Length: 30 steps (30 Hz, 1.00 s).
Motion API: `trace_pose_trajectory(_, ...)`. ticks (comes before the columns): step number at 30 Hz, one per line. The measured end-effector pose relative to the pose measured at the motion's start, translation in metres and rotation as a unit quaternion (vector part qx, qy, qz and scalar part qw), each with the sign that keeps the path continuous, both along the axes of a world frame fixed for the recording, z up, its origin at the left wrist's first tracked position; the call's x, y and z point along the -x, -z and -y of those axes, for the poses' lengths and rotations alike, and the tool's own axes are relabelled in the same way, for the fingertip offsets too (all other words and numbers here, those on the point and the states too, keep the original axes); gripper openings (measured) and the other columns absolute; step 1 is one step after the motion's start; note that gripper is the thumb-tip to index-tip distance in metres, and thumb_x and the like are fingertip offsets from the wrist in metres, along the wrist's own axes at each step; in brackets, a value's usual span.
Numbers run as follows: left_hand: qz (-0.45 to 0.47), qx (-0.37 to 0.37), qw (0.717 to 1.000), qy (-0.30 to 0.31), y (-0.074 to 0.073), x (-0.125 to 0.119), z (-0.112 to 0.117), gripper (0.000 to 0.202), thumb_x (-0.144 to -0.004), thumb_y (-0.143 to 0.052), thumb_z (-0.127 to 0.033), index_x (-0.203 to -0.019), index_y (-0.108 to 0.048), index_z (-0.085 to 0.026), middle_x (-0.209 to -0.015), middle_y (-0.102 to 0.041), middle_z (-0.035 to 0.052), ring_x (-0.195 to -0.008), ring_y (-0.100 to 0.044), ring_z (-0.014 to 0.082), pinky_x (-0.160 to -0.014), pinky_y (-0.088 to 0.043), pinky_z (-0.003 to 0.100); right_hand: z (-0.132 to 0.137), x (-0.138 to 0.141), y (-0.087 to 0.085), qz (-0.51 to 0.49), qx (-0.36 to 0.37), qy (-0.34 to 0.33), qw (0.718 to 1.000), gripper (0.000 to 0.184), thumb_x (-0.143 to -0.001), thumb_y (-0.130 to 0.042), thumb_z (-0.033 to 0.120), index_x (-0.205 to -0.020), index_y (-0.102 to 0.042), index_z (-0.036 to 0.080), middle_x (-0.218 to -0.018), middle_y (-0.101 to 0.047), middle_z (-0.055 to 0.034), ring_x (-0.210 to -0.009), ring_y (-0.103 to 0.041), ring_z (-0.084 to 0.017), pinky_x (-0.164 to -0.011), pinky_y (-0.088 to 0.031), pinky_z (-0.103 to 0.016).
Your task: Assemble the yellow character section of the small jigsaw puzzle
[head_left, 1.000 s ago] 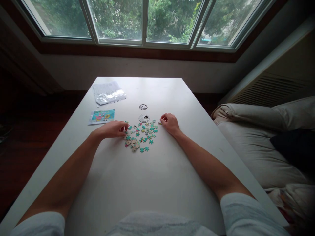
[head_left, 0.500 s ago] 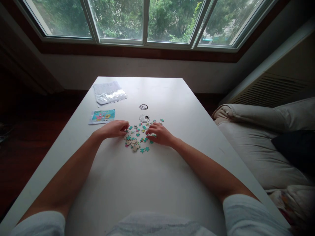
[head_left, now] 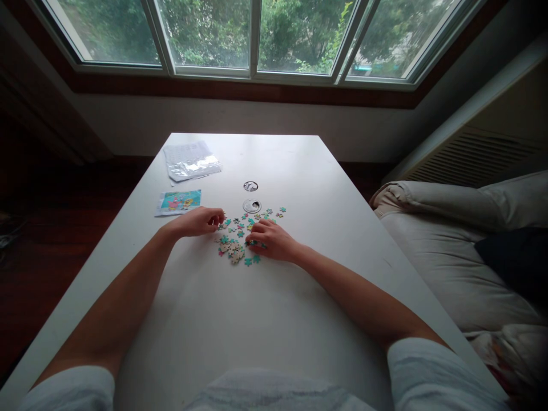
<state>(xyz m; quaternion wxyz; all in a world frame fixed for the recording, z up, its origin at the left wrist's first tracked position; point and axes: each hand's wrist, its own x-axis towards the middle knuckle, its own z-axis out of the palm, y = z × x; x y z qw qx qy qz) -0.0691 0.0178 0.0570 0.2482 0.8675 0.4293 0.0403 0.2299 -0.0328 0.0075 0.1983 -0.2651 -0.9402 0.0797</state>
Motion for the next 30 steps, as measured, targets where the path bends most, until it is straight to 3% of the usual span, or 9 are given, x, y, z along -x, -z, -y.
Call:
trace_pose_trajectory(9,-0.071,-0.064,0.992,-0.082,0.009,0.010,-0.007,0.018,-0.081,-0.055,-0.034,-0.091,-0.066,-0.024,-0.087,-0.070,0.0032,-0.073,-0.061,0.0188,-0.060,-0.037,0.026,-0.002,-0.001,0.003,-0.003,-0.001,0.003,1.000,0.019,-0.097,-0.057,0.035,-0.108,-0.069,0.024,-0.100,-0.064,-0.0080,-0.098,-0.052,-0.022,-0.087,-0.040,-0.035)
trace_pose_trajectory(17,-0.030,-0.069,0.997,-0.013,0.008,-0.007,0.000,0.024,-0.082,-0.058,-0.044,-0.090,-0.068,-0.024,-0.087,-0.068,0.0040,-0.073,-0.060,0.0185,-0.066,-0.041,0.027,-0.005,-0.001,0.006,-0.004,-0.013,0.008,1.000,0.018,-0.097,-0.057,0.035,-0.107,-0.068,0.024,-0.099,-0.064,-0.0079,-0.099,-0.052,-0.023,-0.088,-0.040,-0.036)
trace_pose_trajectory(30,-0.028,-0.099,0.995,0.007,0.010,-0.014,0.004,0.008,-0.082,-0.057,-0.031,-0.080,-0.060,-0.024,-0.083,-0.065,0.0022,-0.069,-0.056,0.0177,-0.065,-0.037,0.029,-0.005,-0.003,0.006,0.001,-0.013,0.007,1.000,0.020,-0.098,-0.055,0.036,-0.108,-0.068,0.024,-0.100,-0.064,-0.0078,-0.098,-0.051,-0.023,-0.088,-0.039,-0.037)
